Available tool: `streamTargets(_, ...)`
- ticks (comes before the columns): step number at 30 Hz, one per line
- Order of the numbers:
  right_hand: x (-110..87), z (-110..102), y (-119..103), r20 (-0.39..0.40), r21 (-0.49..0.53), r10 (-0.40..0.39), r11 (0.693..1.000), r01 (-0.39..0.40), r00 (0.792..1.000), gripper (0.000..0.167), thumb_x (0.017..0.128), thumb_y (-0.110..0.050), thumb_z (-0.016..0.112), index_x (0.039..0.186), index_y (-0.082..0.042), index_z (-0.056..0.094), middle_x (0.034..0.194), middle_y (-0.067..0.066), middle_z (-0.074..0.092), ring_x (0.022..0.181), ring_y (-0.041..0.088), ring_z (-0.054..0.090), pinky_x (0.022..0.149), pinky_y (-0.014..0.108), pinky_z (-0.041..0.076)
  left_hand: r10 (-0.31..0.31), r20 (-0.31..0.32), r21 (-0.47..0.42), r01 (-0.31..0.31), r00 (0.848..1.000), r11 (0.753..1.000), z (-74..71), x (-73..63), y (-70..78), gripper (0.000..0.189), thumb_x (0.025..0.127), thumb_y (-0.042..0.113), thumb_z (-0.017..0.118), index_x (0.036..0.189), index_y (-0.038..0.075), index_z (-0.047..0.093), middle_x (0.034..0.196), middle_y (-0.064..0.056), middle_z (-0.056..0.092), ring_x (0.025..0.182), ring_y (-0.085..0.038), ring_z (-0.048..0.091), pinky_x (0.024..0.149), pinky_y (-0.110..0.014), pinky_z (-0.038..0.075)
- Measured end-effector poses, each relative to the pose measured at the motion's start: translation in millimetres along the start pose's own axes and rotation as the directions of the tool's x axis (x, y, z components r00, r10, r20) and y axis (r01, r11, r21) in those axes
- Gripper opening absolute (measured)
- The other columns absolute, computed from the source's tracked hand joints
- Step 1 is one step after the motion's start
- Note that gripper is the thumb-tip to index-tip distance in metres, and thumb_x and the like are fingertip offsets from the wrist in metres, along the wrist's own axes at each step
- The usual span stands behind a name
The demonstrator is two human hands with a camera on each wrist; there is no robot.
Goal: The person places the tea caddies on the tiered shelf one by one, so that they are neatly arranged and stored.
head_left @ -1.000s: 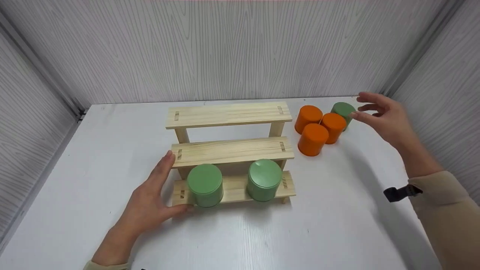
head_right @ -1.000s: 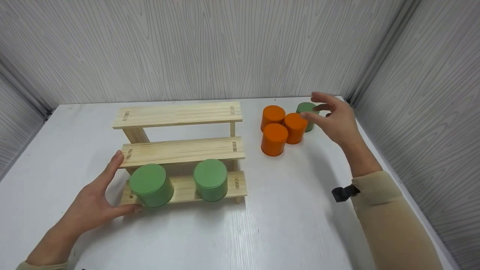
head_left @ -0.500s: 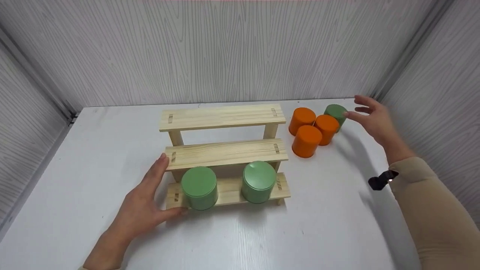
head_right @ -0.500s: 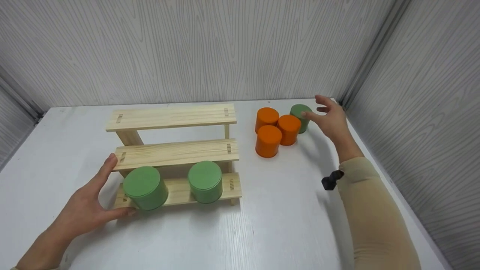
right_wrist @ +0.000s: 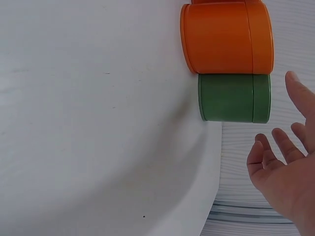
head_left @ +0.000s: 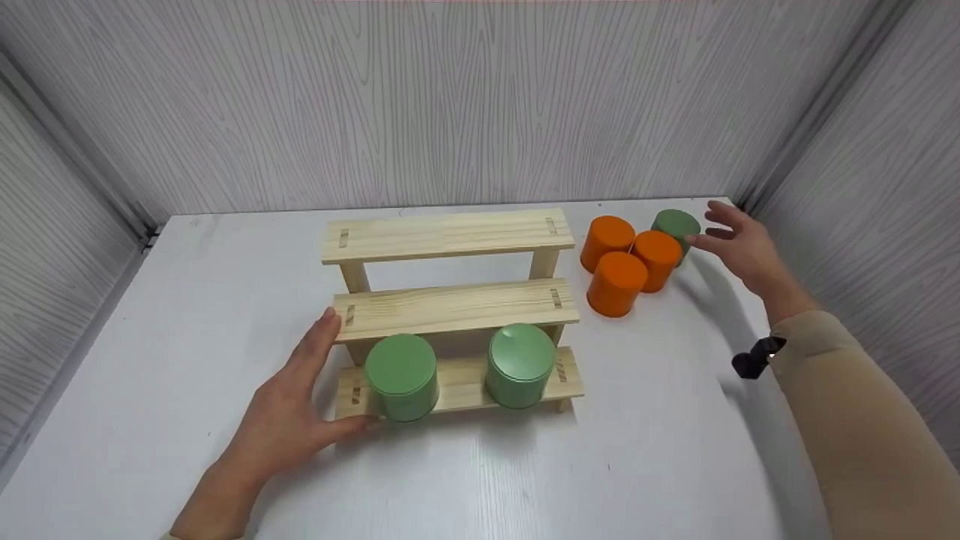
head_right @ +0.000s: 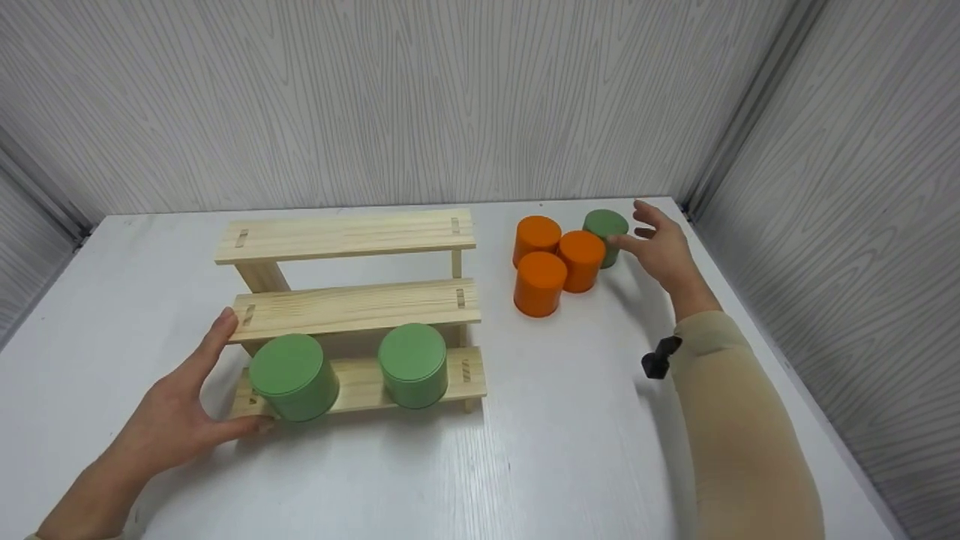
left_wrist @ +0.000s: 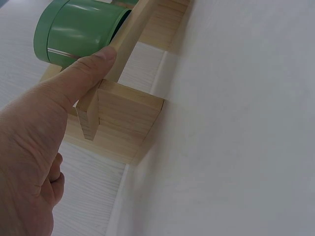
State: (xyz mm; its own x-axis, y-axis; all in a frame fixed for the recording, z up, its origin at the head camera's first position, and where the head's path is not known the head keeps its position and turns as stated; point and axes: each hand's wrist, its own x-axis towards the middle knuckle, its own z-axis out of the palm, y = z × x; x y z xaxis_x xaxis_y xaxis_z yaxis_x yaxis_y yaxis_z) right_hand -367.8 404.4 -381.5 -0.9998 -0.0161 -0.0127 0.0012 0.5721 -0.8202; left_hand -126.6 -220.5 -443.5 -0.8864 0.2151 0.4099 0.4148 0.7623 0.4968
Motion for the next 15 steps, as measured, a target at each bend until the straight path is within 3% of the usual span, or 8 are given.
streamTargets(6, 4.7, 1, 3, 0.028, -0.004, 0.006, 1.000, -0.006, 1.000, 0.091, 0.100, -0.038, 0.076, 0.171, -0.019, 0.023, 0.173, 0.015, 0.028, 0.154, 0.039, 0.035, 0.123, 0.056, 0.036, 0.020, -0.004, 0.011, -0.020, 1.000, 1.000, 1.2, 1.4, -0.8, 0.135, 0.068, 0.041, 0.102, 0.172, 0.021, 0.018, 0.177, 0.004, 0.021, 0.160, -0.021, 0.025, 0.121, -0.009, 0.013)
streamTargets(15, 17.3, -4, 9, 0.111, -0.026, 0.036, 0.999, -0.033, 0.993, 0.090, 0.101, -0.045, 0.073, 0.172, -0.021, 0.022, 0.177, 0.014, 0.017, 0.157, 0.039, 0.029, 0.125, 0.056, 0.033, -0.006, 0.024, 0.015, 0.006, 1.000, 1.000, 3.1, 3.7, 3.0, 0.135, 0.069, 0.045, 0.101, 0.173, 0.024, 0.016, 0.177, 0.006, 0.018, 0.160, -0.021, 0.024, 0.124, -0.014, 0.015)
